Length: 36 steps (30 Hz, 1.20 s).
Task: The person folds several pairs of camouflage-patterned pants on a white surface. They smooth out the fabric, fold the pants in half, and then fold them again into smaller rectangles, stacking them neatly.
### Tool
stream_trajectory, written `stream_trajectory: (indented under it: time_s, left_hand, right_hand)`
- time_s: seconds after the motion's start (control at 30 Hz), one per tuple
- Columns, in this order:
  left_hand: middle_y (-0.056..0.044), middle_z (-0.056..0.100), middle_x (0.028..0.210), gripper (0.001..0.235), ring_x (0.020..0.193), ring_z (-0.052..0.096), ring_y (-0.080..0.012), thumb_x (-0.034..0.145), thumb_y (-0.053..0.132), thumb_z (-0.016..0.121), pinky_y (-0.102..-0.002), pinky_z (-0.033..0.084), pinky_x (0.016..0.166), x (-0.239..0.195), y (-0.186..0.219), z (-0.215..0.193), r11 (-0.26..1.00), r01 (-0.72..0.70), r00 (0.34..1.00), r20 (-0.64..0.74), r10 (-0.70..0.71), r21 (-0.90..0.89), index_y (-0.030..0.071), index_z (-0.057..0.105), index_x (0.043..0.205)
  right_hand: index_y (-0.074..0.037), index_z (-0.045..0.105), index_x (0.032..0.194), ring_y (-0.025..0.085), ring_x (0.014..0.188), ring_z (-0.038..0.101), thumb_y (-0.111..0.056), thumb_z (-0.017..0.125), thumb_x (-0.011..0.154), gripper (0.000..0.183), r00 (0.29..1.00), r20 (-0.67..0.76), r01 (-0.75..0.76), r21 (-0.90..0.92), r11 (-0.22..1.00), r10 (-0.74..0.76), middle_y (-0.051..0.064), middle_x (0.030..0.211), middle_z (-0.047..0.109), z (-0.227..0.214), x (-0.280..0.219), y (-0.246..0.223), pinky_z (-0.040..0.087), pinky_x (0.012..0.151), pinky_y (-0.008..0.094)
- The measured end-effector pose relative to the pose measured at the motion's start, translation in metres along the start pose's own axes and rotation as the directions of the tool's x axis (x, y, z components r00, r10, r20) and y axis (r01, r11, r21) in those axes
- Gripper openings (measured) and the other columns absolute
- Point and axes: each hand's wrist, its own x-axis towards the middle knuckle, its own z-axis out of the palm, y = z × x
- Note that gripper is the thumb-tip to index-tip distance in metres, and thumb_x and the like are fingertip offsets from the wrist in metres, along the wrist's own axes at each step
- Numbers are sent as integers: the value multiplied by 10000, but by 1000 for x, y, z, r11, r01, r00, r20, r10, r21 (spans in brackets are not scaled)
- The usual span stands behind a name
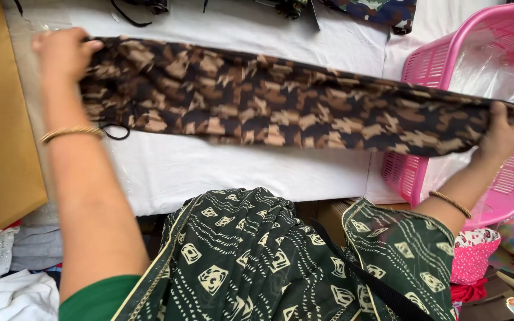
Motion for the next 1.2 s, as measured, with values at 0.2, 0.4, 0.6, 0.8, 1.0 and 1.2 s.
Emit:
stream_trajectory:
  time_s: [0.2,0.4,0.6,0.8,1.0,1.2]
  left_hand:
    - [-212,608,1395,262,1413,442,-432,1013,156,679,-679,-11,1237,17,76,57,925,172,974,-201,-107,340,38,693,1246]
    - [-196,286,1715,595,1556,152,-375,1045,204,649,-590,-22,1224,-47,192,83,972,-212,931,-282,232,98,73,478,1600]
    - [-164,591,1472,488,1385,516,-321,1065,398,517,-498,419,1195,-96,271,111,409,111,983,160,86,-906,106,572,1451]
    - [-211,485,1568,828,1397,523,-302,1040,694,343,-455,440,1145,-96,234,142,-215,520,852,519,64,-827,84,330,1600]
    - [-181,306,1672,767,1343,525,-309,1037,392,583,-434,464,1056,-97,240,101,341,354,934,309,-179,-871,296,129,1649]
    - [-111,366,1707,774,1324,637,-310,1072,124,603,-394,589,953,-103,238,116,805,176,980,181,-86,-567,413,228,1684]
  right_hand:
    - [-20,619,955,89,819,591,14,856,963,239,995,-49,70,-218,973,-83,2,922,683,82,-6,-33,553,772,251]
    - [3,603,1002,110,897,572,9,834,1011,231,987,24,159,-324,932,-160,17,991,653,89,-22,-58,535,865,290]
    - [-51,645,1066,110,784,637,-189,718,938,202,908,215,-282,-327,902,361,30,982,625,251,-130,-268,570,658,272]
    - [-51,559,1323,160,989,743,-221,531,1099,283,710,702,-422,356,834,60,114,1203,671,321,-159,-261,626,791,286]
    - [-20,671,1217,145,957,730,-238,539,1148,264,857,495,-243,147,959,142,106,1106,732,312,-150,-145,608,792,278]
    - [-135,553,1429,218,1340,508,-242,529,1048,396,759,650,218,-305,927,35,83,1509,542,380,-228,-149,407,1151,417]
